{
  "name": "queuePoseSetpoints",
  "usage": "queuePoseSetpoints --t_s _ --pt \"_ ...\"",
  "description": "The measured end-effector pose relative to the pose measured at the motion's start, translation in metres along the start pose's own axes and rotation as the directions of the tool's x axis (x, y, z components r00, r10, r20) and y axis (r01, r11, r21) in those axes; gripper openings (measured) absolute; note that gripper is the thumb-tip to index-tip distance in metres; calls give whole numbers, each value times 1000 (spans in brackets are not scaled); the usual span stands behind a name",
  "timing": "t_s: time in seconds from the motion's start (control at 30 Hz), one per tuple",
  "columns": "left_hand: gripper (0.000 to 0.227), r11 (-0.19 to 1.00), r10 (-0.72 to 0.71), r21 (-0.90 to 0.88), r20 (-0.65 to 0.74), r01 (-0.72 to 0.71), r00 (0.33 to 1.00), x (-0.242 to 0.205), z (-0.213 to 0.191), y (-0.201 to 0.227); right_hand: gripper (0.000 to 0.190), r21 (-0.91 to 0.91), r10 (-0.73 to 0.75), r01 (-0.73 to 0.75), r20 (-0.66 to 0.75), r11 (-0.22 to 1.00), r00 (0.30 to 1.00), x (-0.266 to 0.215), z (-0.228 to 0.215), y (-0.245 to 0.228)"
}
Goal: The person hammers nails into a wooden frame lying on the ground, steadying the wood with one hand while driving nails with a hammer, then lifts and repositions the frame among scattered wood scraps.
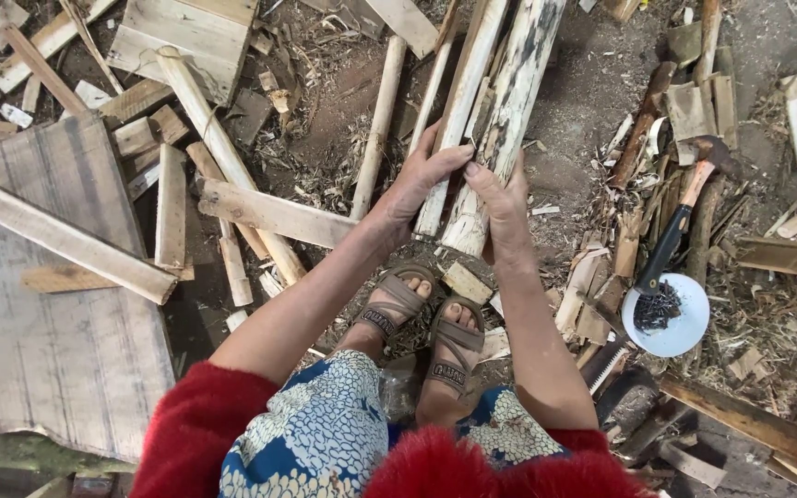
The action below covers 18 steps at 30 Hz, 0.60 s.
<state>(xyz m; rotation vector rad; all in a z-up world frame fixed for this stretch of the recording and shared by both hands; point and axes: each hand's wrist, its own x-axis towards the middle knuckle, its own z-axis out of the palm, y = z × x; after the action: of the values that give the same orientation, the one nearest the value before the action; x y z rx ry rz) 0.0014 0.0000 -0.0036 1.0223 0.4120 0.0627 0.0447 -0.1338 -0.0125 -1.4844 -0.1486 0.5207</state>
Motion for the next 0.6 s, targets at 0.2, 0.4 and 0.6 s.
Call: queuePoseSetpoints --t_s 0.2,0.4,0.6 --pt "88 1000 0 4 -12 0 1000 -5 6 4 77 18 -105 104 58 994 993 10 -20 31" --pt "96 996 -17 88 2 17 1000 -9 11 15 70 123 -109 101 63 987 992 11 -24 35" --pt "91 999 -5 35 22 4 1000 -2 9 4 75 42 -101 99 54 994 993 8 -18 25"
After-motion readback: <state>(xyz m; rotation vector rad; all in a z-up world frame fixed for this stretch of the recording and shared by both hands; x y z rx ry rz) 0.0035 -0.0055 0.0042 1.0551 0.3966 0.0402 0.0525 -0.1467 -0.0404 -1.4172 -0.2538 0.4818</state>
